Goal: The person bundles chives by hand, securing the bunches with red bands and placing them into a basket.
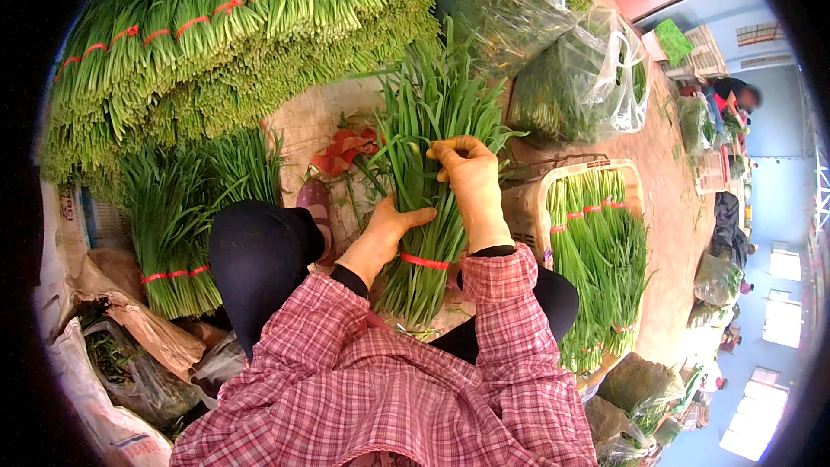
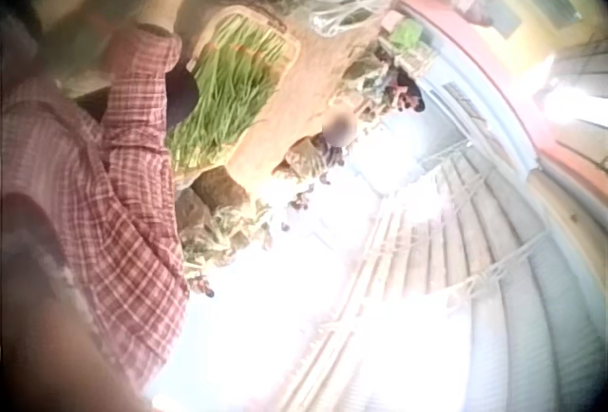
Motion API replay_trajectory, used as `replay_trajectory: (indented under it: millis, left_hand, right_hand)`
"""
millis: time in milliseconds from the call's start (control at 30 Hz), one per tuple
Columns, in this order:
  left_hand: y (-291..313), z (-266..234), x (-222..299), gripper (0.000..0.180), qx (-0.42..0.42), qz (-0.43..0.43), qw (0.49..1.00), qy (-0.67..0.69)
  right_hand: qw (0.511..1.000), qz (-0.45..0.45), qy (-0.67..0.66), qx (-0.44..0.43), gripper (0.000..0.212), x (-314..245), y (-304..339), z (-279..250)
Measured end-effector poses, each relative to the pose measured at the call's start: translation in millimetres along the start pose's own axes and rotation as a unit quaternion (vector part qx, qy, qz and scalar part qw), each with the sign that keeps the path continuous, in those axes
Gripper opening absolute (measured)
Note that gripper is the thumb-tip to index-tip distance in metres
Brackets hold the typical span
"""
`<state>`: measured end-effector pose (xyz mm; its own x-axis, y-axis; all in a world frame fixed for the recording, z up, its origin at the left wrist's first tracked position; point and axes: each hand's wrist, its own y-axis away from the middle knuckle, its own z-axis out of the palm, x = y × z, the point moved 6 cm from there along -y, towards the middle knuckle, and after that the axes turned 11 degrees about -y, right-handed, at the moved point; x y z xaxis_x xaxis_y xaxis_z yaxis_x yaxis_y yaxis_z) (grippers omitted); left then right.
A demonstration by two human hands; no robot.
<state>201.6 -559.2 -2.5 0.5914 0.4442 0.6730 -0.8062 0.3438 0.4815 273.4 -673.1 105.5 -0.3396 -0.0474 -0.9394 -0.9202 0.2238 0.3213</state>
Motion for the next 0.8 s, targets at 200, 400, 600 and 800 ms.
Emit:
replay_trajectory:
  millis: [200,400,600,800]
  left_hand:
    - [0.8,0.9,0.8,0.046,0.023,0.004,1.000,-0.020]
    - [2.8,-2.7,4.3,0.049,0.036,0.004,0.997,-0.067]
    - [0.0,-6.8,-2.5,0.049,0.033,-0.010,0.999,-0.034]
    - [3.5,-16.1,-3.5,0.046,0.036,-0.030,0.999,0.009]
  right_hand:
    - [0.975,-0.130,0.171,0.049,0.027,3.4,3.3,0.6]
    - [0.886,-0.224,0.398,0.077,0.023,7.2,-1.2,25.3]
    - [0.990,-0.049,0.110,0.071,0.018,24.8,-9.3,22.7]
    - [0.978,-0.106,-0.177,0.025,0.021,-52.1,-21.2,11.1]
